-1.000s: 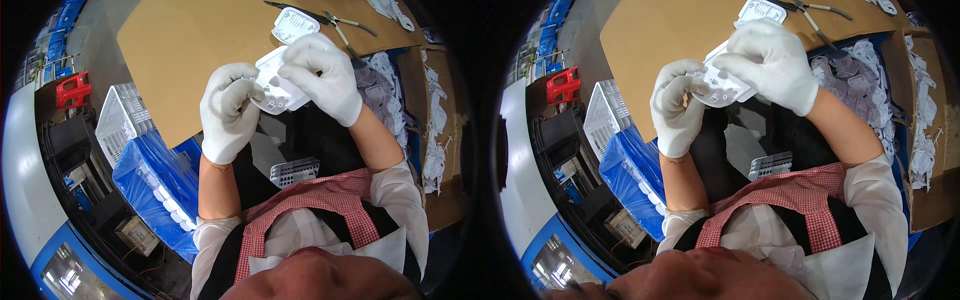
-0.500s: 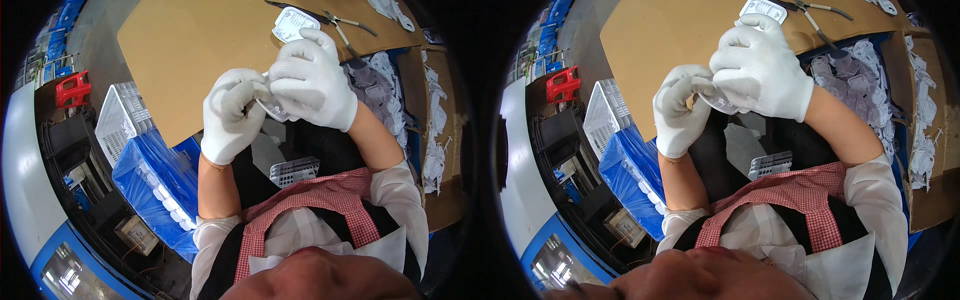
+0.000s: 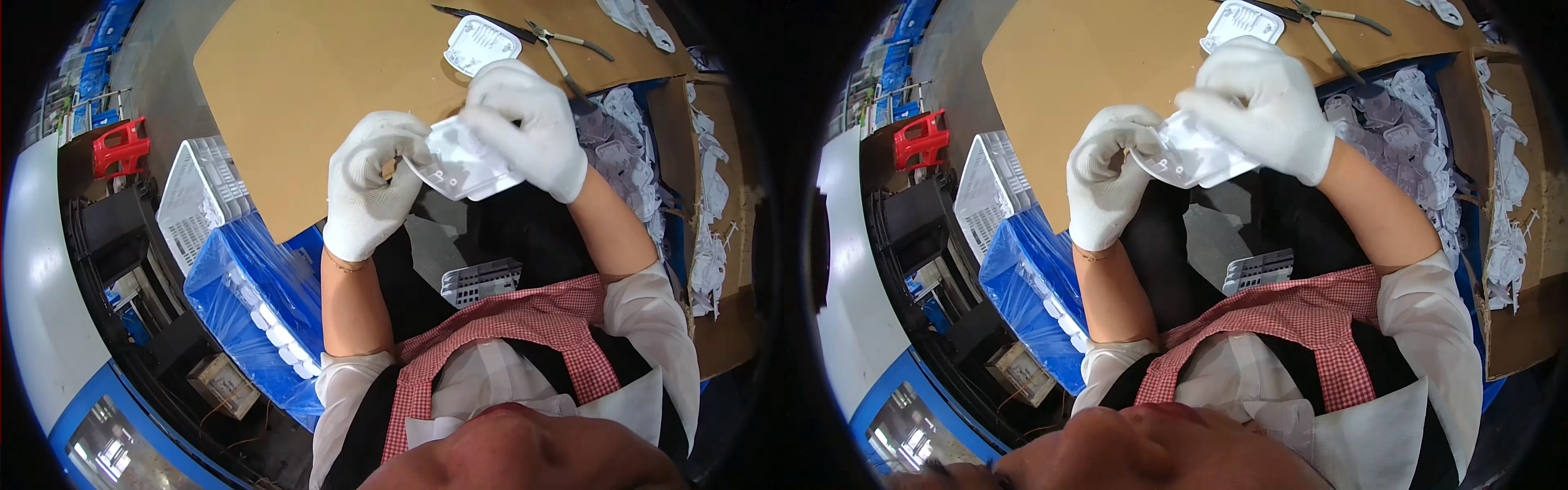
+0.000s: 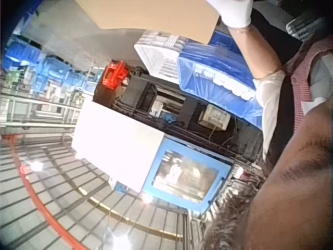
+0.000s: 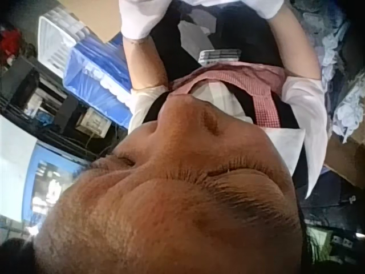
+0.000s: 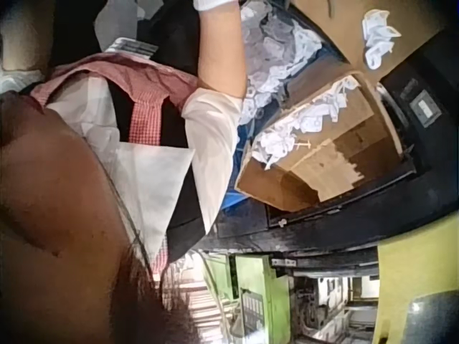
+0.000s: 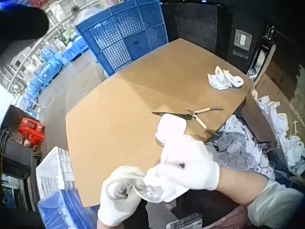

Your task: Inspecting, cleaning, and stacking plastic component housings at a manual assembly station.

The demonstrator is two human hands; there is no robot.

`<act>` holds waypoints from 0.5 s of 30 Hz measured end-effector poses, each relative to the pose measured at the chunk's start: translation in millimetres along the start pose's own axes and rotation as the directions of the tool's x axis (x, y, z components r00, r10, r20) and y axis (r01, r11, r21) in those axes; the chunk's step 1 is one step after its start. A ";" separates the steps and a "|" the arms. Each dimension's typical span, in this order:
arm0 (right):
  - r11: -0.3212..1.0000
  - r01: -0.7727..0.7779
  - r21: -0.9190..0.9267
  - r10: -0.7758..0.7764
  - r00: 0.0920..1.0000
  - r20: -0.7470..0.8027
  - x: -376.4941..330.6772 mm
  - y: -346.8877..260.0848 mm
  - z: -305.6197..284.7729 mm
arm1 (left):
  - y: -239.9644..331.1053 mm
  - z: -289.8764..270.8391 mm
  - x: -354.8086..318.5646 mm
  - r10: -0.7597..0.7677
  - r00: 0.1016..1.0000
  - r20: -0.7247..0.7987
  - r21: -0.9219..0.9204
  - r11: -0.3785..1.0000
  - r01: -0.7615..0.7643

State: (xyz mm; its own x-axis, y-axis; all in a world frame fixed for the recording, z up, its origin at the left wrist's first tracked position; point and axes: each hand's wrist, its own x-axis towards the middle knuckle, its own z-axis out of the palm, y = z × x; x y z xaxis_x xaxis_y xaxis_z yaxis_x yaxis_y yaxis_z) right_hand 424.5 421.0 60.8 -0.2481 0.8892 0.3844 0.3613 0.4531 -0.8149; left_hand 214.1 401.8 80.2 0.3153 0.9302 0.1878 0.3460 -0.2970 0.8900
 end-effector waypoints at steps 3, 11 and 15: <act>0.948 -0.139 -0.286 0.091 0.981 -0.173 10.1 25.6 -2.0 | -15.0 -7.2 6.1 0.090 0.996 -0.018 0.193 0.978 -0.085; 0.691 -0.101 -0.716 0.136 0.991 -0.008 12.4 89.8 25.9 | -103.6 -1.0 16.3 0.116 0.991 -0.069 0.564 0.824 -0.057; 0.913 -0.070 -0.401 -0.084 0.931 -0.354 14.0 62.2 13.5 | -103.1 -2.5 9.0 0.009 0.972 -0.236 0.382 0.920 0.084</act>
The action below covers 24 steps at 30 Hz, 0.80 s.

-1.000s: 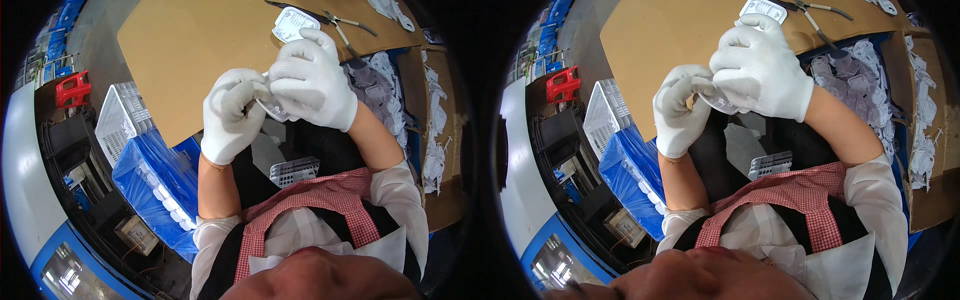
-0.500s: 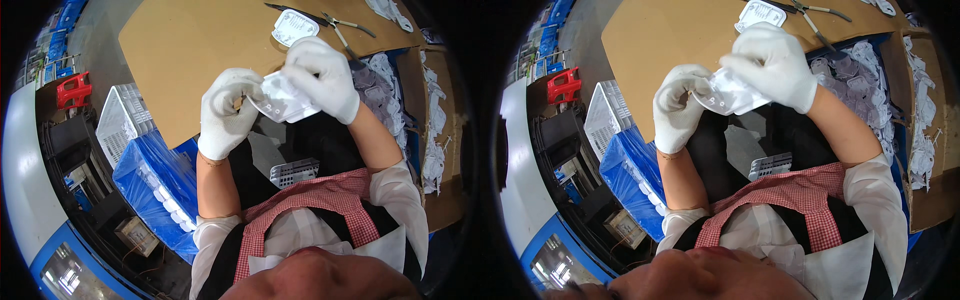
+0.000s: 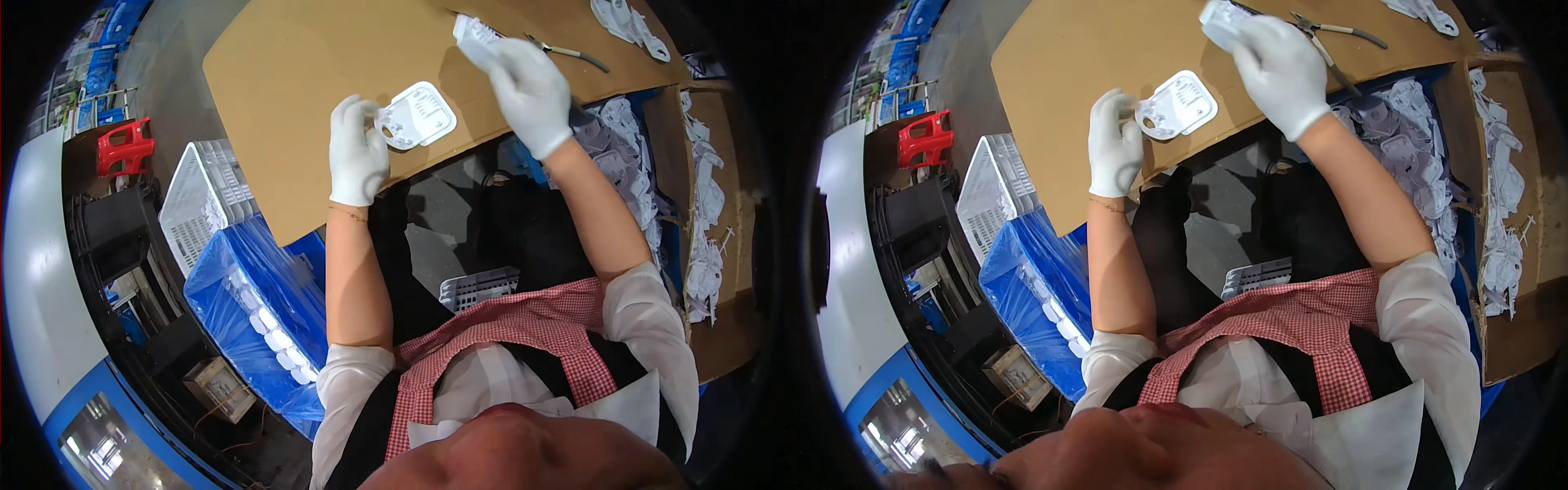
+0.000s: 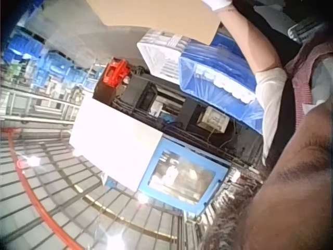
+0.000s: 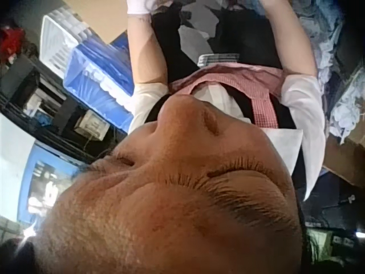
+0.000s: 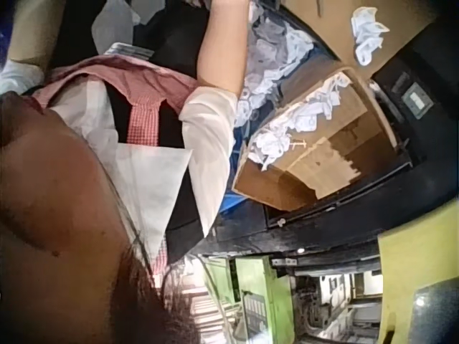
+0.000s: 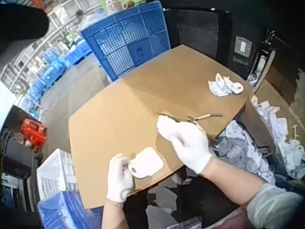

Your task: Inspecting, cleaning, and stacking plastic component housings at a manual assembly station.

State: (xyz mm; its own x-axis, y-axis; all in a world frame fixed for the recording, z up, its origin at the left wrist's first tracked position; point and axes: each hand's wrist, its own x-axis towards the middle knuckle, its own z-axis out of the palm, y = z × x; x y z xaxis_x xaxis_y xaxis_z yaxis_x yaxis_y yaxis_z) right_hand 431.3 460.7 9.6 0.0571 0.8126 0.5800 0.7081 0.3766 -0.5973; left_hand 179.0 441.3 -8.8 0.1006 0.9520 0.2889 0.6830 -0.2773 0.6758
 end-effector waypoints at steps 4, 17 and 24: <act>0.337 -0.603 0.723 0.463 0.775 0.430 -1.8 -46.3 -3.6 | 18.7 -5.8 0.4 -0.329 0.942 0.068 0.045 0.944 0.327; -0.115 -0.847 0.520 0.512 0.398 0.761 -27.0 -25.5 51.8 | -3.5 11.3 -1.6 -0.512 0.826 0.235 -0.221 0.800 0.558; 0.375 -0.890 0.258 0.541 0.436 0.719 -13.6 -20.8 45.4 | -13.6 14.8 -0.8 -0.460 0.871 0.172 -0.240 0.838 0.490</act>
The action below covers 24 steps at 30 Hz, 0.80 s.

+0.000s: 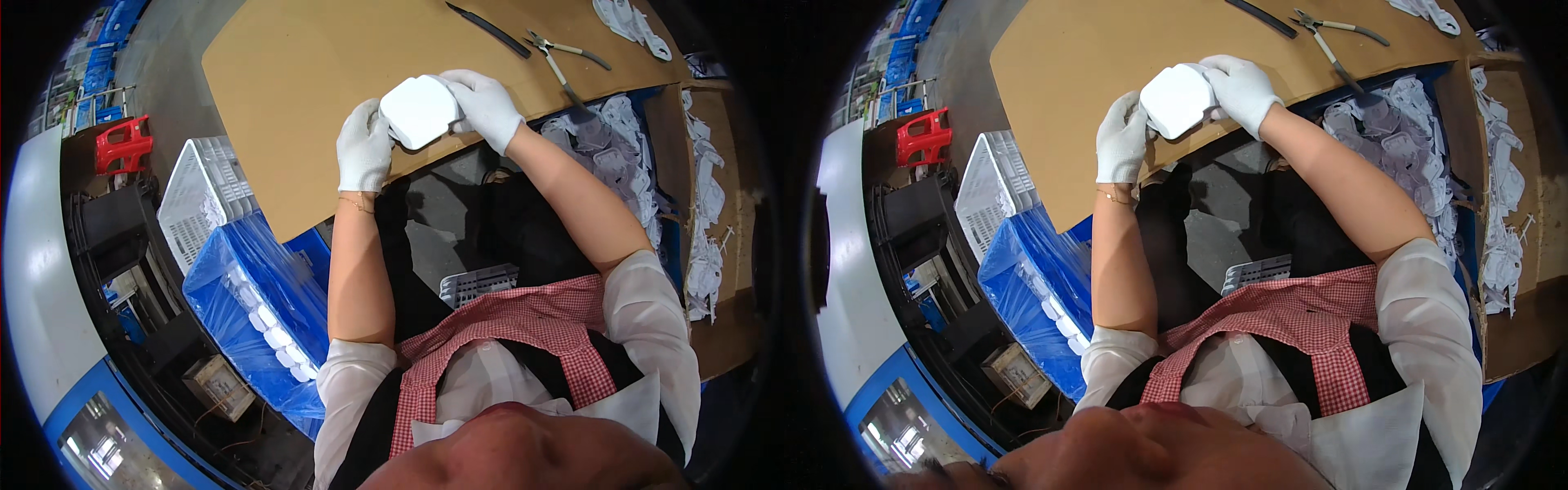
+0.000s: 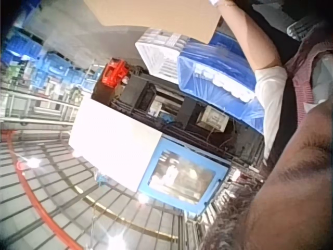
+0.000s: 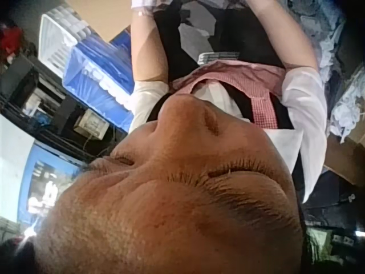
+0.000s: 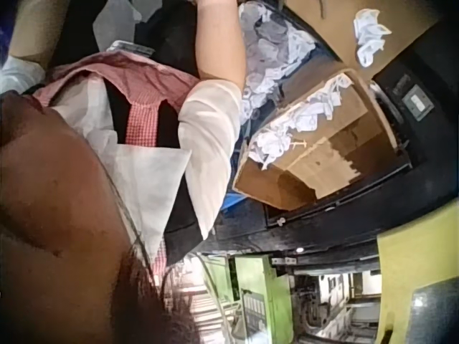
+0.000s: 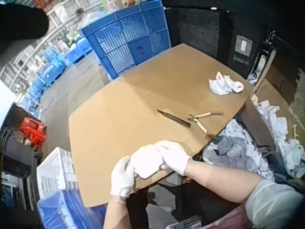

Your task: Inspecting, cleaning, and stacking plastic component housings at a manual assembly station.

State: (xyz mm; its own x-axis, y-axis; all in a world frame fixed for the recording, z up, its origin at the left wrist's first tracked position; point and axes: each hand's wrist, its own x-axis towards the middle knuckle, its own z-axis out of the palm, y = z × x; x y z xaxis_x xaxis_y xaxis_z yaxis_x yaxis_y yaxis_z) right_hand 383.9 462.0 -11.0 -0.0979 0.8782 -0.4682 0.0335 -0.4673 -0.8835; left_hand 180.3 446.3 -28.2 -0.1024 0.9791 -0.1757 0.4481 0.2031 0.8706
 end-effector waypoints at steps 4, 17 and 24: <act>0.845 0.250 -0.473 -0.326 0.942 -0.085 13.4 22.6 -2.8 | 8.0 2.0 -5.6 0.082 0.996 -0.042 0.146 0.986 -0.075; 0.485 0.473 -0.736 -0.551 0.819 0.163 -13.6 6.1 7.5 | 40.9 5.6 -24.2 0.396 0.899 0.186 0.474 0.765 -0.436; 0.795 0.441 -0.417 -0.452 0.888 0.078 -11.1 3.9 21.8 | 24.3 -17.7 -0.3 0.391 0.886 0.249 0.561 0.687 -0.461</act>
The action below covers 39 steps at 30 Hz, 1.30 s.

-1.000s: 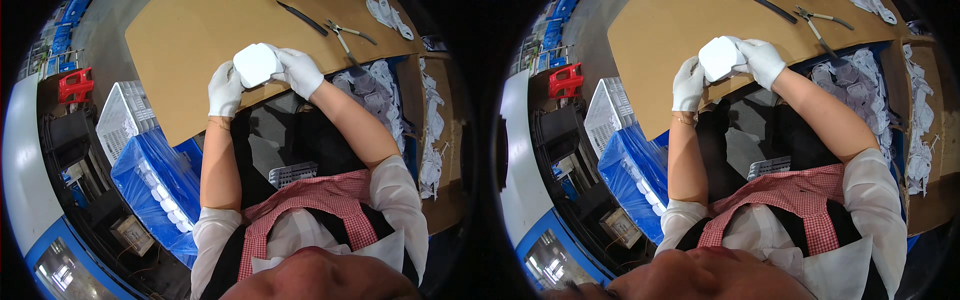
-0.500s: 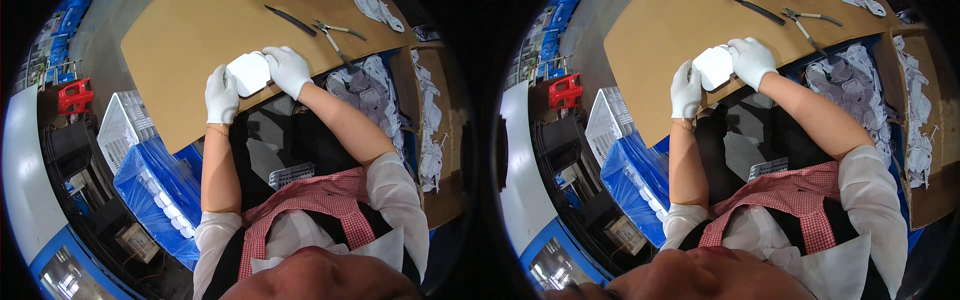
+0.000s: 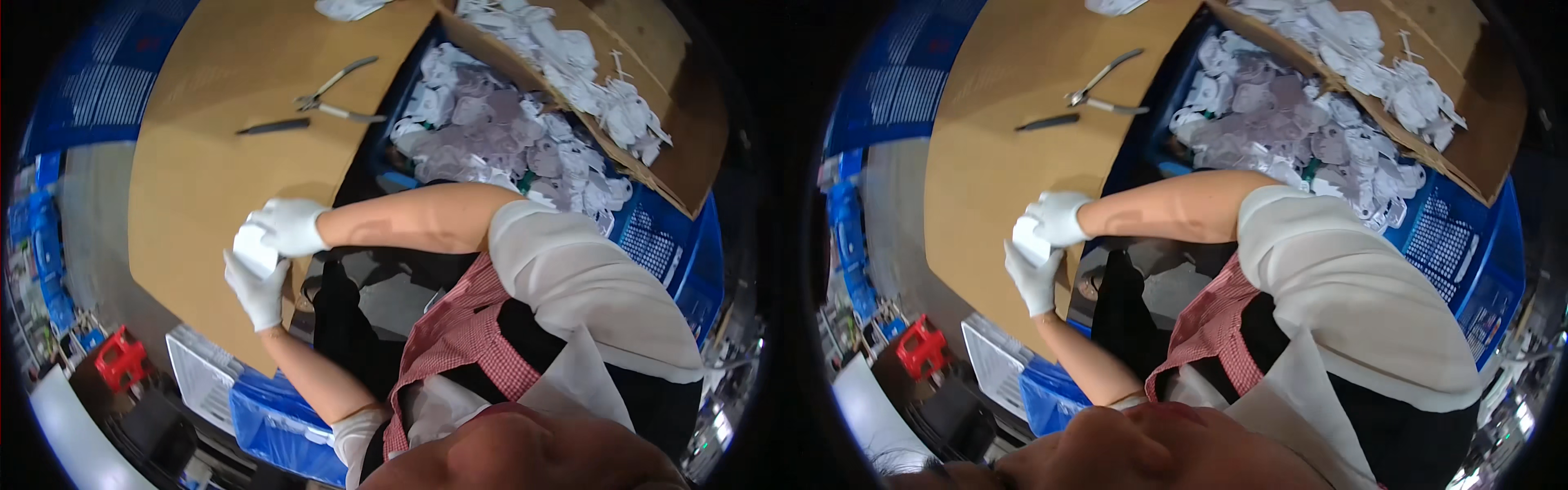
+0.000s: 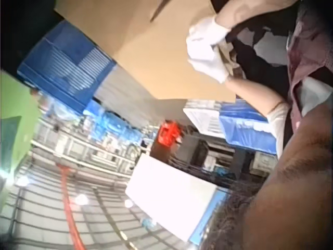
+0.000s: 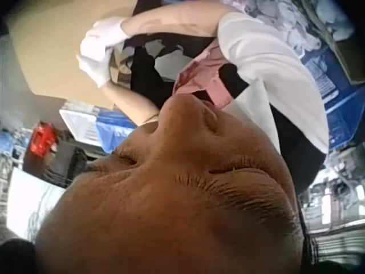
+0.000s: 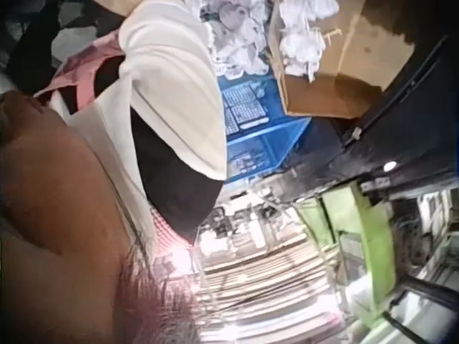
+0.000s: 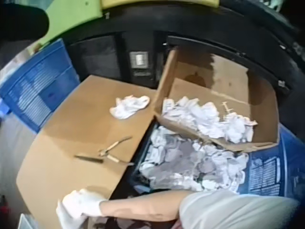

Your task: Inspecting, cleaning, and stacking plastic component housings at a manual assembly station.

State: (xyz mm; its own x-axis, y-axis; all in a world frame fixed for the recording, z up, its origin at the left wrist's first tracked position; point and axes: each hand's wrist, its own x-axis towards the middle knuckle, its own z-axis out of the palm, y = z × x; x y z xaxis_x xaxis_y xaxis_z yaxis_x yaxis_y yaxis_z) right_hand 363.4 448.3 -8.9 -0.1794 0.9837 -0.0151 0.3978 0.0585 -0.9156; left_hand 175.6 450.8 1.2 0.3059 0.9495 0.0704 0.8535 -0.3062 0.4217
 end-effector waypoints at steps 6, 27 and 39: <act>0.985 0.170 0.004 -0.169 0.978 0.124 -48.8 -30.0 -78.2 | -2.5 4.5 -5.5 -0.124 0.992 -0.004 -0.094 0.988 0.123; 0.018 -0.125 0.992 0.855 0.516 0.049 -176.0 173.0 -151.1 | 142.8 9.3 -29.1 0.195 0.968 -0.160 -0.233 0.945 -0.229; 0.660 -0.698 0.277 0.143 0.479 0.866 -75.3 -67.6 -114.4 | 132.9 -3.1 -26.8 -0.327 0.929 -0.174 -0.968 0.230 -0.100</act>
State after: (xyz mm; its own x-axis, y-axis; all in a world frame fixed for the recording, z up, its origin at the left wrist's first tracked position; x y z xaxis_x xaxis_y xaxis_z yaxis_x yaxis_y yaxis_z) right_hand 453.0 389.7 100.1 -0.8087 0.3318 -0.4857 0.1381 -0.6955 -0.7051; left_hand 279.5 384.9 58.2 -0.0683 0.9940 0.0850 -0.2425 -0.0992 0.9651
